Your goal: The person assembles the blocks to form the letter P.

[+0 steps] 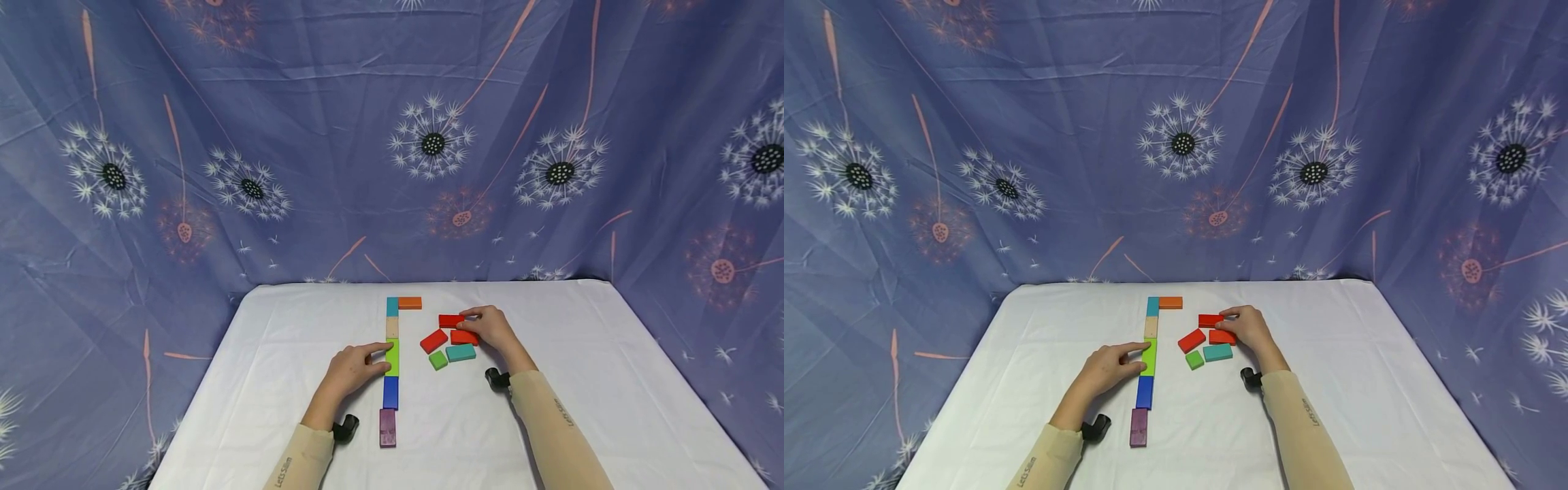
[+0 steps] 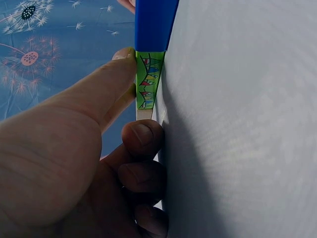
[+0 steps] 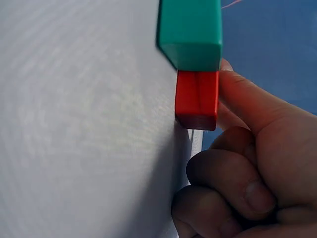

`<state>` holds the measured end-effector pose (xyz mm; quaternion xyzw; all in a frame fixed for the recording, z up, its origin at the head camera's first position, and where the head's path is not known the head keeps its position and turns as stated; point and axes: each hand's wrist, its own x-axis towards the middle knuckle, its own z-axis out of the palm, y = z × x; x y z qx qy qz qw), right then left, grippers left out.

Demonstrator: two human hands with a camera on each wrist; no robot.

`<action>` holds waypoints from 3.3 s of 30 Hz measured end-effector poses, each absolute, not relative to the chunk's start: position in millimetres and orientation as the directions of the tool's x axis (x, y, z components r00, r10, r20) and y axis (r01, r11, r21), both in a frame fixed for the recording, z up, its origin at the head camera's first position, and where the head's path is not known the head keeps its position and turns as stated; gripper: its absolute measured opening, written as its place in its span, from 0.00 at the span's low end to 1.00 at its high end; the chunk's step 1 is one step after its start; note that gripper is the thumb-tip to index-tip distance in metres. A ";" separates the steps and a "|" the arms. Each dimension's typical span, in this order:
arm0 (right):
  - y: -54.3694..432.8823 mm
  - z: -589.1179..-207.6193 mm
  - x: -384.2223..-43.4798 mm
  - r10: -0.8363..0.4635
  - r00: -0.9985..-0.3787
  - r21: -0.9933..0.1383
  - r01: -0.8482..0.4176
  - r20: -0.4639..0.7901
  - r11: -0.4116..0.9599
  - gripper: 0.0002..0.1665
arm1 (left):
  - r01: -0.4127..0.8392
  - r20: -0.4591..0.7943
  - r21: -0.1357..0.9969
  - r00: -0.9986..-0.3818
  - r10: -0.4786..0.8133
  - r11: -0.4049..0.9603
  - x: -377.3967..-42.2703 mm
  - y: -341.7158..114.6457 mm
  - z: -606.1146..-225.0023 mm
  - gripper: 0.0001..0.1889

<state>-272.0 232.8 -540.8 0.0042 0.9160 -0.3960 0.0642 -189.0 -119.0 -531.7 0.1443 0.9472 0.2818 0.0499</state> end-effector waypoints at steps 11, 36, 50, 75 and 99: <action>233.2 -538.9 -274.2 -0.063 -0.988 -0.712 0.060 -0.145 0.699 0.25 | 0.252 -0.009 0.551 -0.951 0.308 0.796 -190.0 -119.1 -533.0 0.25; 221.8 -526.2 -289.0 -0.004 -0.987 -0.790 0.125 -0.159 0.600 0.23 | 0.242 -0.012 0.546 -0.955 0.297 0.802 -190.5 -119.8 -533.5 0.25; 206.4 -521.0 -312.0 -0.035 -0.991 -0.775 0.082 -0.133 0.627 0.25 | 0.241 -0.014 0.563 -0.954 0.301 0.790 -190.9 -120.1 -531.9 0.25; 195.2 -532.6 -331.9 -0.022 -0.981 -0.770 0.138 -0.194 0.623 0.24 | 0.244 -0.003 0.565 -0.955 0.298 0.788 -191.3 -120.1 -534.0 0.24; 194.5 -531.6 -329.0 -0.004 -0.972 -0.766 0.183 -0.236 0.616 0.32 | 0.232 -0.012 0.577 -0.956 0.292 0.783 -190.8 -119.3 -534.9 0.24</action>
